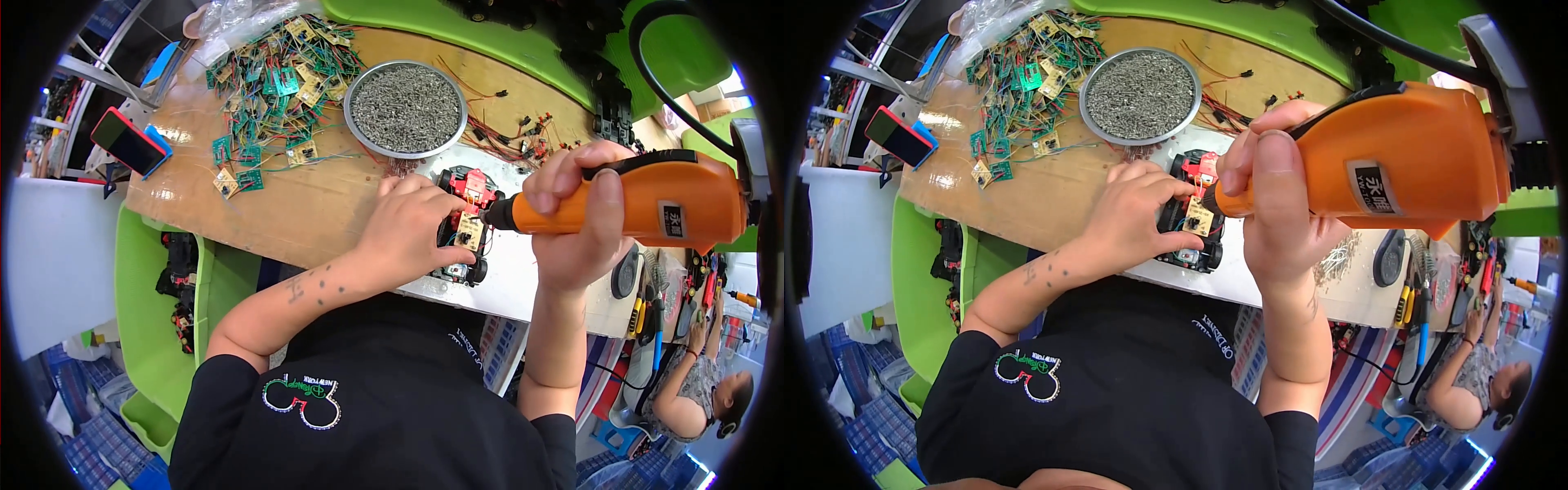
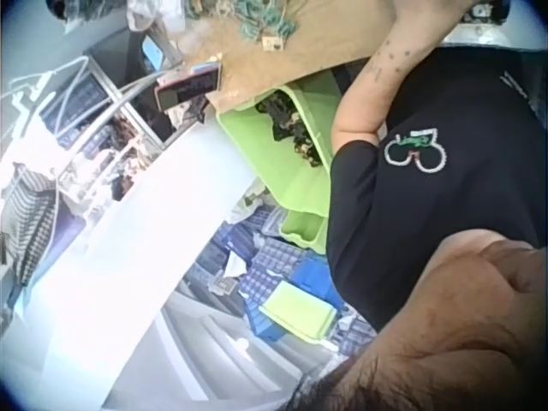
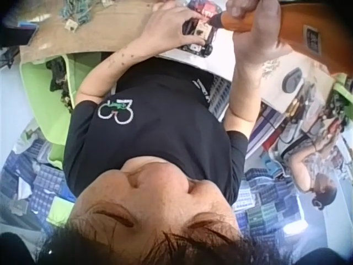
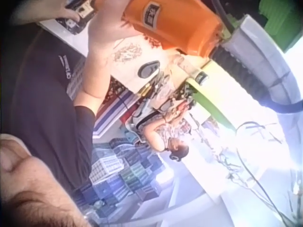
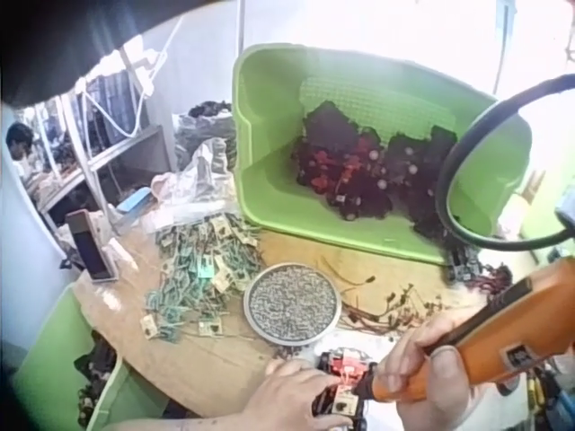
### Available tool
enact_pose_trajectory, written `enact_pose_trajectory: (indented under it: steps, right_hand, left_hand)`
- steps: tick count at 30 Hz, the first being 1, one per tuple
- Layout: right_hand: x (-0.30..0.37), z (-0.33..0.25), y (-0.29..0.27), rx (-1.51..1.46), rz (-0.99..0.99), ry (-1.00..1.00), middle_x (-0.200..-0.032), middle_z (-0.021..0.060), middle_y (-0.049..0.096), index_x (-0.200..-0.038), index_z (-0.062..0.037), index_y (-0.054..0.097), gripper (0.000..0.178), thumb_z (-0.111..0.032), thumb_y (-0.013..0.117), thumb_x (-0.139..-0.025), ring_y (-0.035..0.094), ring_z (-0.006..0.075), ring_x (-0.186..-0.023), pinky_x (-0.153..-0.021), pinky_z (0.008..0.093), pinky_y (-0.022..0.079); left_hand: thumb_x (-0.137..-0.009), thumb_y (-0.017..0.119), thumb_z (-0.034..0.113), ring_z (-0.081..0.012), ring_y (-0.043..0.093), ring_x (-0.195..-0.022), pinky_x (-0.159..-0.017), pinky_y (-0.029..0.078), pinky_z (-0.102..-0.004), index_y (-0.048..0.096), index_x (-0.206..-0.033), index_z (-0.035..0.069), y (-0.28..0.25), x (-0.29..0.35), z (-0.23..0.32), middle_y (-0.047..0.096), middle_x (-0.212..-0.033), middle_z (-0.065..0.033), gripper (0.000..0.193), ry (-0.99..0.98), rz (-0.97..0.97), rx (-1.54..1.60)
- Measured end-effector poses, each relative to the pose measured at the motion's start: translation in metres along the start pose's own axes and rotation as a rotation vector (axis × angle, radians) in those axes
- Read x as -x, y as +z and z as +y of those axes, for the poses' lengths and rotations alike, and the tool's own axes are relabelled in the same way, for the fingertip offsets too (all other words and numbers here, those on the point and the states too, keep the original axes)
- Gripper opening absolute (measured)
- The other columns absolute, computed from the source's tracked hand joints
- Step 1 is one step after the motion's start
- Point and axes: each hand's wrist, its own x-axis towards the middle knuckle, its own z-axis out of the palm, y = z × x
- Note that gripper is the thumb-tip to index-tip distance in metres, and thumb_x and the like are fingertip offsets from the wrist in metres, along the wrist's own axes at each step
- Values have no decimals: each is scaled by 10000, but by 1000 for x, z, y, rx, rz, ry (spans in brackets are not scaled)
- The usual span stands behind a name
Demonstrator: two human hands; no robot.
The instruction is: Soldering internal components and assembling the chassis of toy cars at a workstation.
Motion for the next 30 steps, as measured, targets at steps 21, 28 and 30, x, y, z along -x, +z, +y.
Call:
enact_pose_trajectory:
  steps: [21, 28, 30]
  right_hand:
    - [-7, -33, -9, -197, 1, 41, -783, 28, 461, -1022, -62, 541, 219, -275, 508, -987, 436, 117, -632, -574, 258, 372]
    - [-8, -25, -47, -1, 193, 5, -730, 45, 496, -1061, -16, 538, 147, -99, 574, -945, 488, 134, -598, -542, 298, 424]
    - [-13, -25, -55, 51, 243, 16, -726, 40, 495, -1066, -13, 537, 146, -92, 565, -947, 498, 137, -608, -565, 301, 436]
  left_hand:
    - [-631, 848, 357, -244, 575, -1017, -940, 372, -438, 681, -961, 107, -52, 28, 9, 664, -978, -46, 446, 75, 125, -133]
    - [-615, 849, 211, -302, 610, -960, -873, 435, -409, 685, -954, 40, -235, 119, 20, 669, -944, -115, 414, -425, 133, -881]
    - [-640, 840, 184, -294, 620, -979, -894, 443, -400, 681, -1004, 28, -247, 111, 25, 673, -985, -122, 427, -420, 214, -817]
